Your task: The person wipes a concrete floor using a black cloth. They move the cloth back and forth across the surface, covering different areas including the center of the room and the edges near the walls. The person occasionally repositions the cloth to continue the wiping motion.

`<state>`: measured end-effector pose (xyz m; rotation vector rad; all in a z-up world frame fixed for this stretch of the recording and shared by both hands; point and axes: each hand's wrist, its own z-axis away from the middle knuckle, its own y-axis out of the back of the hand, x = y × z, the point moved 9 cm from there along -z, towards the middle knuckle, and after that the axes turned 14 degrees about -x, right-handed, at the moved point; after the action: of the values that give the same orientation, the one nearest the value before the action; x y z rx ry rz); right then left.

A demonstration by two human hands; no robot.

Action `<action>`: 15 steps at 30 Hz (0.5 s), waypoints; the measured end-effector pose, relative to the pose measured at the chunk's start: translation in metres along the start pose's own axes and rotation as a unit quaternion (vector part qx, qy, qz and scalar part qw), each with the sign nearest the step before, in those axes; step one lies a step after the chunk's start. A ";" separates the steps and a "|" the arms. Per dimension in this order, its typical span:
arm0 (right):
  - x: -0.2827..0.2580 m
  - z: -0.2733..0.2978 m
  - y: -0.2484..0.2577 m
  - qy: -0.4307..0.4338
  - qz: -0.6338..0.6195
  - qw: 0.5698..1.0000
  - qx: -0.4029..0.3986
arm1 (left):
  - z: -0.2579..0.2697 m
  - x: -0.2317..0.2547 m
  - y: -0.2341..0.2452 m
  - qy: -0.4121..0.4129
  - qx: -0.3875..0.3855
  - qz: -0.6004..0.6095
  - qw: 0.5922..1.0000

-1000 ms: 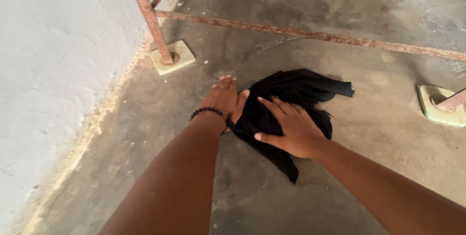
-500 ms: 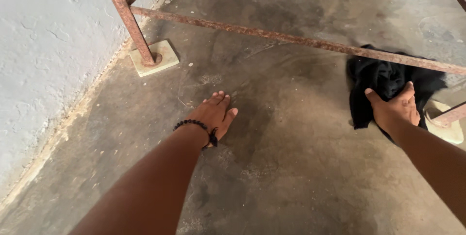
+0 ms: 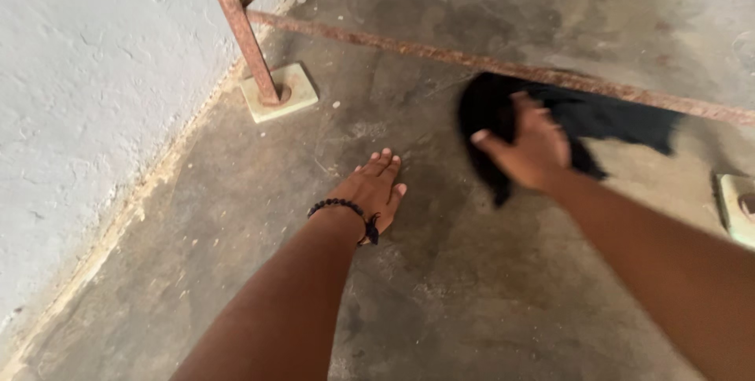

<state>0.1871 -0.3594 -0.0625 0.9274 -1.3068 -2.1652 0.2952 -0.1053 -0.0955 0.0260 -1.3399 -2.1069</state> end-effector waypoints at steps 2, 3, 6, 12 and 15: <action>-0.046 0.018 -0.009 0.064 0.018 0.998 0.013 | 0.005 0.002 0.010 0.004 0.007 0.032 0.999; -0.061 0.027 -0.015 0.080 0.024 0.996 0.000 | 0.010 0.002 0.016 0.013 0.011 0.056 0.998; -0.096 0.051 -0.034 0.119 0.022 0.991 -0.050 | 0.017 0.002 0.036 0.089 -0.013 0.121 0.989; -0.094 0.065 -0.056 0.123 -0.331 0.908 -0.227 | 0.014 0.038 0.066 0.048 0.185 0.161 0.968; -0.068 0.068 -0.049 0.160 -0.540 0.782 -0.267 | 0.025 0.069 0.075 -0.019 0.226 0.097 0.969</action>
<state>0.1816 -0.2512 -0.0625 1.9408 0.1886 -2.6758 0.2687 -0.1418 -0.0003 0.0415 -1.7449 -1.6145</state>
